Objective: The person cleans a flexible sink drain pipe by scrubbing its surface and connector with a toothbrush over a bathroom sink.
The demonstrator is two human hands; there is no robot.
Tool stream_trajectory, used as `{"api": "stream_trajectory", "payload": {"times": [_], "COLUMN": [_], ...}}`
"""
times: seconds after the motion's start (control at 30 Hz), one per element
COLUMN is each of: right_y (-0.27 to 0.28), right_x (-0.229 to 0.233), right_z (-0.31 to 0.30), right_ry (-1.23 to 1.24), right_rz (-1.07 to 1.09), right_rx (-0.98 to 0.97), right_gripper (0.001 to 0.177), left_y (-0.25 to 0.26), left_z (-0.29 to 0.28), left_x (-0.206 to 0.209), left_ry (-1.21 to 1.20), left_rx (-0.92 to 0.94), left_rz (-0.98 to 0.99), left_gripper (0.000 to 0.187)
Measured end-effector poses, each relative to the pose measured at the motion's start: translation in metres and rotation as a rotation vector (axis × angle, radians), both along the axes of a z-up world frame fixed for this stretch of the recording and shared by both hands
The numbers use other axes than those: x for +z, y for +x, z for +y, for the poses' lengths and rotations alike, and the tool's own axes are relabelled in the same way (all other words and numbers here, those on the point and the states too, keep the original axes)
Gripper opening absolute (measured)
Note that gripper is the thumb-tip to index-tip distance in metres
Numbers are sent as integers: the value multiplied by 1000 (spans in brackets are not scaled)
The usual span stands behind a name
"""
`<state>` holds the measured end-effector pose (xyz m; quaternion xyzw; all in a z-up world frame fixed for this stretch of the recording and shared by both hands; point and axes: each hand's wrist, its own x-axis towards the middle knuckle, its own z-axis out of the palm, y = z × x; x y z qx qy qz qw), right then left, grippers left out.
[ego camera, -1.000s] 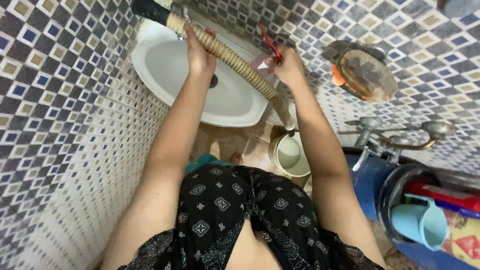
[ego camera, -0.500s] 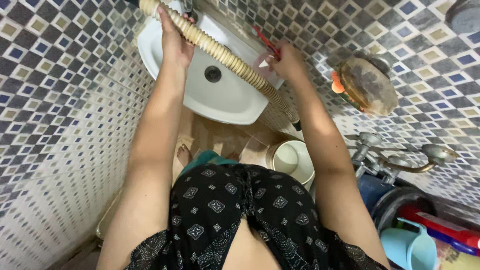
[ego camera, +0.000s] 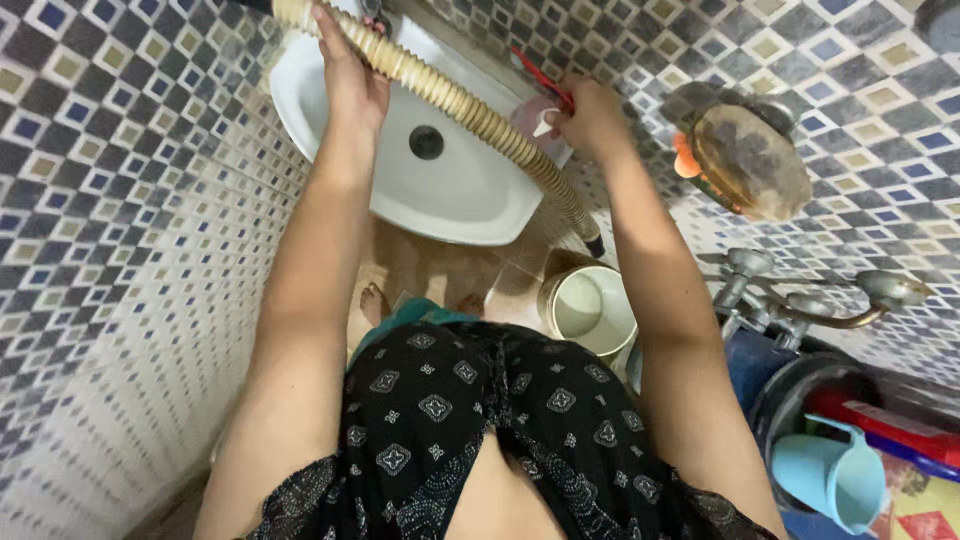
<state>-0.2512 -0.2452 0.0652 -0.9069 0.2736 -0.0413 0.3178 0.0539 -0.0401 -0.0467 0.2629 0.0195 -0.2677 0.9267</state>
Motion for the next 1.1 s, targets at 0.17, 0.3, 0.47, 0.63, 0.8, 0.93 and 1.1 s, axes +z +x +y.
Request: {"api": "stream_trajectory", "payload": {"times": [0.17, 0.3, 0.47, 0.63, 0.8, 0.93, 1.1], "right_y": [3, 5, 8, 19, 35, 71, 90], "right_x": [-21, -23, -22, 2, -13, -49, -59], "right_z": [-7, -16, 9, 65, 158, 225, 266], "right_ry": [-73, 17, 29, -34, -512, -178, -73], "right_rz": [10, -35, -174, -298, -603, -459, -254], "right_rx": [-41, -80, -182, -501, -600, -421, -501], "right_gripper": [28, 26, 26, 34, 13, 13, 16], "left_y": [-10, -14, -24, -10, -2, -1, -18], "left_z": [8, 22, 64, 87, 103, 106, 100], "left_x": [6, 3, -29, -55, -57, -45, -25], "left_ry": [-25, -152, 186, 209, 272, 61, -5], "left_rx": [-26, -143, -351, -397, -458, -532, -484], "left_rz": [-40, -166, 78, 155, 261, 246, 118], "left_gripper": [55, 64, 71, 64, 56, 36, 25]}}
